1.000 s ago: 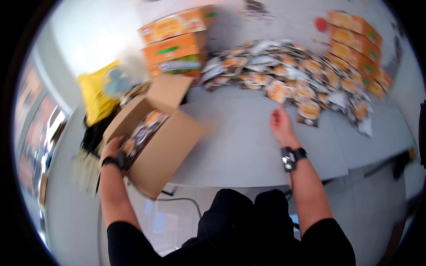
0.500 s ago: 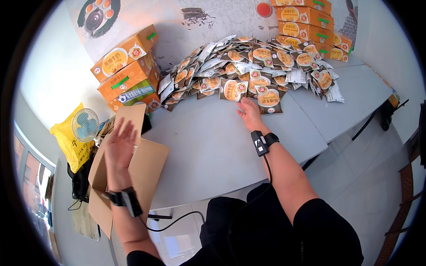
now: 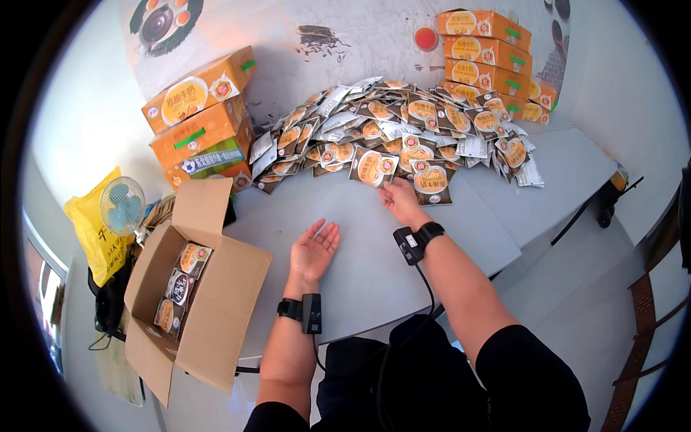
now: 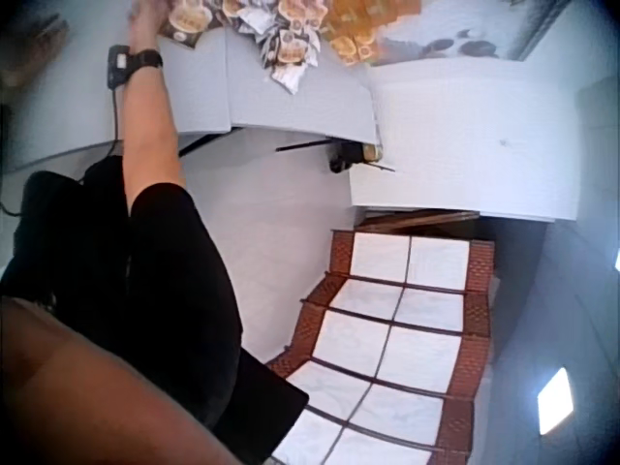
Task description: The person packs small food packets into a cardboard box. They pick up packets from a large pile on the table and place them into the box one by one. The person also moves a larger orange box to a hand truck and opens a new cardboard box to continue the packing process.
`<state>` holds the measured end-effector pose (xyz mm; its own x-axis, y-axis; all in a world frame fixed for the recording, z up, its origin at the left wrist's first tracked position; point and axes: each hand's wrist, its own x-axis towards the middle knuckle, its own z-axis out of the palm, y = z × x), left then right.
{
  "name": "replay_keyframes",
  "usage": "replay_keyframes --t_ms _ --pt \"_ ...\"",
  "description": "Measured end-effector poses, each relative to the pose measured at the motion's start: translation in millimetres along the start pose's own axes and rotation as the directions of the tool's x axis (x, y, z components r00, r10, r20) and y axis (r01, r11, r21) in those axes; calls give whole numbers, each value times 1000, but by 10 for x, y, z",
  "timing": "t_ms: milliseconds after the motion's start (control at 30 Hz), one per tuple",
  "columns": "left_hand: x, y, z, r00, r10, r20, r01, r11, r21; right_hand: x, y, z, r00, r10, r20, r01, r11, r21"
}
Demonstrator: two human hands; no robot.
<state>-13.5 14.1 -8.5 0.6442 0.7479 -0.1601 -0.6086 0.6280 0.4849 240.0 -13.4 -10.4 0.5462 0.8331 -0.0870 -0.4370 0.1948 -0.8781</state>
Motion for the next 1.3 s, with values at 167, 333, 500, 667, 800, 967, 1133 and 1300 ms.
replay_keyframes --t_ms 167,333,500,667,800,967,1133,1300 --pt "166 -65 -44 983 -53 178 38 996 85 425 -16 -118 988 -84 -131 -1 839 -545" --pt "189 -122 -23 979 -97 180 80 992 99 463 92 12 980 -189 62 194 840 -508" --pt "96 -93 81 975 -141 171 127 988 93 65 123 484 991 -118 60 127 973 -195" --pt "119 -81 72 974 -60 219 47 997 64 -567 75 718 962 -62 267 91 991 -95" --pt "94 -3 32 982 108 158 -136 974 181 -804 134 654 884 26 467 87 972 -217" --pt "69 45 53 989 144 29 -147 969 199 -667 133 486 867 125 483 81 920 -383" --pt "134 35 -5 984 105 143 -133 970 203 -656 163 433 850 7 527 284 835 -471" --pt "111 134 -34 980 196 34 -199 963 184 -714 121 416 762 141 632 301 786 -539"
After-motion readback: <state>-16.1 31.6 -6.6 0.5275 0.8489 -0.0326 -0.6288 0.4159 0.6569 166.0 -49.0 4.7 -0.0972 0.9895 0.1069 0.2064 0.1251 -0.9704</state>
